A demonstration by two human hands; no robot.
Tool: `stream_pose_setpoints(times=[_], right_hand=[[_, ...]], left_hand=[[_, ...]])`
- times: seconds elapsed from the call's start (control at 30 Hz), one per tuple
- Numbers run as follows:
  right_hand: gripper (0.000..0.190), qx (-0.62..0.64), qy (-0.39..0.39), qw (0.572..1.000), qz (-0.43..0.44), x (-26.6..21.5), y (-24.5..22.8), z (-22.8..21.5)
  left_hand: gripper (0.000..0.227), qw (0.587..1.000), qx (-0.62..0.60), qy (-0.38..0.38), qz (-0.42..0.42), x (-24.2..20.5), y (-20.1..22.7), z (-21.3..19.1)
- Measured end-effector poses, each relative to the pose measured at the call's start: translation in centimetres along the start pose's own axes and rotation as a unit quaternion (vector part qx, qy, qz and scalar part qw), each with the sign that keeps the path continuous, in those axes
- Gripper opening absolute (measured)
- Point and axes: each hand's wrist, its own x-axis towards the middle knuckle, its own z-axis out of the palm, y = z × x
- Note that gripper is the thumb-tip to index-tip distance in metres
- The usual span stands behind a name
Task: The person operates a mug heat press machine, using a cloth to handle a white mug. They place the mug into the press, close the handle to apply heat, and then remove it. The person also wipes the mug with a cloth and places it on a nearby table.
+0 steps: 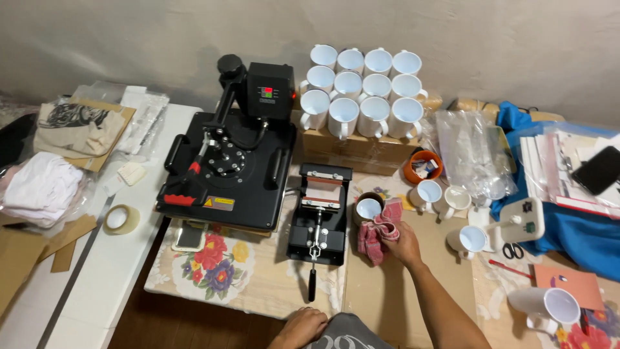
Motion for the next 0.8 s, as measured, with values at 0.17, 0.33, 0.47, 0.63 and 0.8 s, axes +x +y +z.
stream_pose_setpoints(times=[0.17,0.33,0.47,0.63,0.8], right_hand=[[0.045,0.037,0.03,0.998,0.048,-3.9,0.0,-2.1],[0.042,0.093,0.066,0.981,0.156,-9.2,0.3,-6.6],[0.046,0.003,0.11,0.968,0.224,-12.8,0.7,-9.5],[0.053,-0.083,0.213,0.933,0.279,-14.7,-0.5,-10.2],[0.066,-0.135,0.108,0.96,0.222,-12.6,-2.9,-9.7]], left_hand=[[0.022,0.999,-0.027,-0.035,0.017,0.8,1.0,-1.0],[0.014,0.997,-0.045,-0.056,0.025,1.9,1.2,-0.5],[0.015,0.993,-0.077,-0.093,-0.015,2.8,3.4,-2.4],[0.032,0.99,-0.111,-0.085,-0.009,5.4,7.3,-6.7],[0.021,0.994,-0.104,-0.021,-0.02,8.2,11.5,-11.5]])
